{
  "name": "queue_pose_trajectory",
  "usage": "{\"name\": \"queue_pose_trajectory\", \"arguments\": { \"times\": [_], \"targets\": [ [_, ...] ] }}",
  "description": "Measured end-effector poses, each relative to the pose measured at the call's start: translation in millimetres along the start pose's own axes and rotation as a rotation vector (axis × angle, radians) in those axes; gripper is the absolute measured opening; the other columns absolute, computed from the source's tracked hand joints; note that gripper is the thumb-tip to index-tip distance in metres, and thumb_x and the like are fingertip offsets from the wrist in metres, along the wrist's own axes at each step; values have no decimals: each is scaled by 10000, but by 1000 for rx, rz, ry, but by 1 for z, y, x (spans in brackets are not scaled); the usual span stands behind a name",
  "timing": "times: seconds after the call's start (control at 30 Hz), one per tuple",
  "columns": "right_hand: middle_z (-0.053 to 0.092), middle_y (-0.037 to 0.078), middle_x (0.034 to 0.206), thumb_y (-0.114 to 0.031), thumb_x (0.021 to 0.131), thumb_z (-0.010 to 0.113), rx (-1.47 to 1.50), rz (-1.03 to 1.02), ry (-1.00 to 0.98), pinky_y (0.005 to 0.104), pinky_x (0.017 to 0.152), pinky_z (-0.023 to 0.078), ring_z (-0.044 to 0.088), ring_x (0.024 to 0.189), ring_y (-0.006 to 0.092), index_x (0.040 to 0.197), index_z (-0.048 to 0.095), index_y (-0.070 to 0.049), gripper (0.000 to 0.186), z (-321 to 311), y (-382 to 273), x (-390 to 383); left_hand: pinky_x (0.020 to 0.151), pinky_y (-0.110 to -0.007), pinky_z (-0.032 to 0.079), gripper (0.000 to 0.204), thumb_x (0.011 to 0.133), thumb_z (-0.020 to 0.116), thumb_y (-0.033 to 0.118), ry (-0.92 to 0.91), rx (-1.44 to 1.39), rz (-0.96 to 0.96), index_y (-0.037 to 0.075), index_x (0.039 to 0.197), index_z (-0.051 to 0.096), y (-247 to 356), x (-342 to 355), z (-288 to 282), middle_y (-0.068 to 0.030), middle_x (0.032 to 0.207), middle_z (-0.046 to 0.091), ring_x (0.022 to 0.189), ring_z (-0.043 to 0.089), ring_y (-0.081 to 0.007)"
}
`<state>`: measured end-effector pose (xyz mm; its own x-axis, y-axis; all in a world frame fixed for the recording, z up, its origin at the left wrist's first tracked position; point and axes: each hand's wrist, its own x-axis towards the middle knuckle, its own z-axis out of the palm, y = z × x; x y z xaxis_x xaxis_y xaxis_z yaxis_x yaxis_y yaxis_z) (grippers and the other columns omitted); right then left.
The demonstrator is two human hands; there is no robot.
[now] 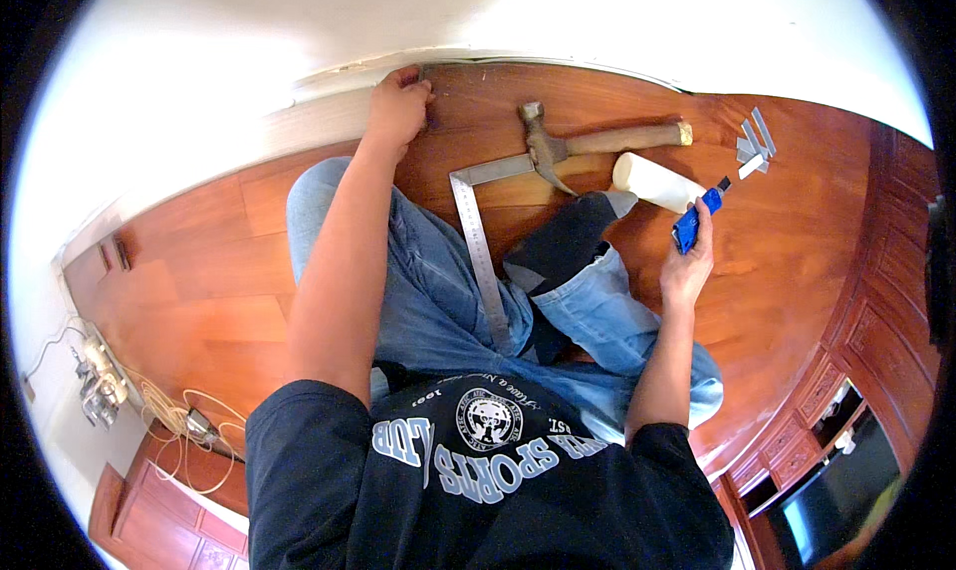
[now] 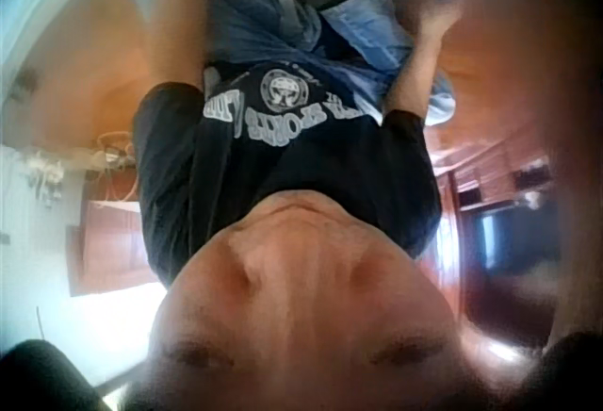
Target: The person sits on the floor and installs a white baseboard along a wall. They use a hammer to drive nails into the baseboard, a utility knife to trim the end, and a square ruler to measure and mark the trim line.
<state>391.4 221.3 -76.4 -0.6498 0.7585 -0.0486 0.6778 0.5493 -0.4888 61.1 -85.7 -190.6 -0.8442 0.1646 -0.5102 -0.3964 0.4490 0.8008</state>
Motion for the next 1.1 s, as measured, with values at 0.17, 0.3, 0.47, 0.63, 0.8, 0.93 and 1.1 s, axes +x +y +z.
{"name": "queue_pose_trajectory", "arguments": {
  "times": [0.17,0.3,0.47,0.63,0.8,0.93,1.1],
  "targets": [
    [615,238,1365,6,854,731,17,50,-10,427,1076,469,594,1281,395,1451,526,-50,634,6,-3,6,1045,-486,502,958,819,781,615,233,667,227,-129,1367,528,17,-9,25,-281,1357,592,1247,582,-456],
    [604,241,1354,-58,887,738,-28,26,-11,437,1074,468,590,1268,407,1454,509,-32,612,8,-3,5,1062,-539,480,1144,736,770,747,253,727,-50,-128,1407,466,42,-19,45,-296,1506,378,1262,547,-480],
    [554,237,1453,-93,915,742,-37,43,-45,421,1100,445,551,1343,376,1489,474,-51,635,9,-8,3,985,-507,518,776,855,732,602,279,551,166,-95,1190,668,11,0,29,-312,1286,616,1204,600,-472],
    [491,267,1485,-145,905,744,-72,62,23,456,1152,390,492,1374,416,1526,407,-17,718,7,2,8,899,-534,533,390,965,649,326,286,466,209,-46,1014,755,2,13,13,-327,1001,703,983,674,-497],
    [377,325,1539,-200,908,755,-134,70,9,499,1174,359,416,1415,471,1554,344,-14,787,13,12,7,916,-512,540,310,943,656,247,327,421,91,-38,1049,716,-7,14,7,-299,1053,719,1027,685,-467],
    [371,336,1528,-234,917,757,-208,90,-14,505,1174,359,416,1406,482,1565,317,-16,812,19,19,8,891,-472,556,267,919,666,182,339,319,89,-27,1084,687,10,1,9,-277,1024,734,999,720,-414],
    [399,323,1492,-252,917,761,-137,125,-13,502,1152,382,440,1374,484,1571,308,-21,829,19,27,13,817,-422,567,240,912,649,135,247,198,35,-36,1080,663,13,2,7,-271,976,735,839,756,-333]
  ]
}}
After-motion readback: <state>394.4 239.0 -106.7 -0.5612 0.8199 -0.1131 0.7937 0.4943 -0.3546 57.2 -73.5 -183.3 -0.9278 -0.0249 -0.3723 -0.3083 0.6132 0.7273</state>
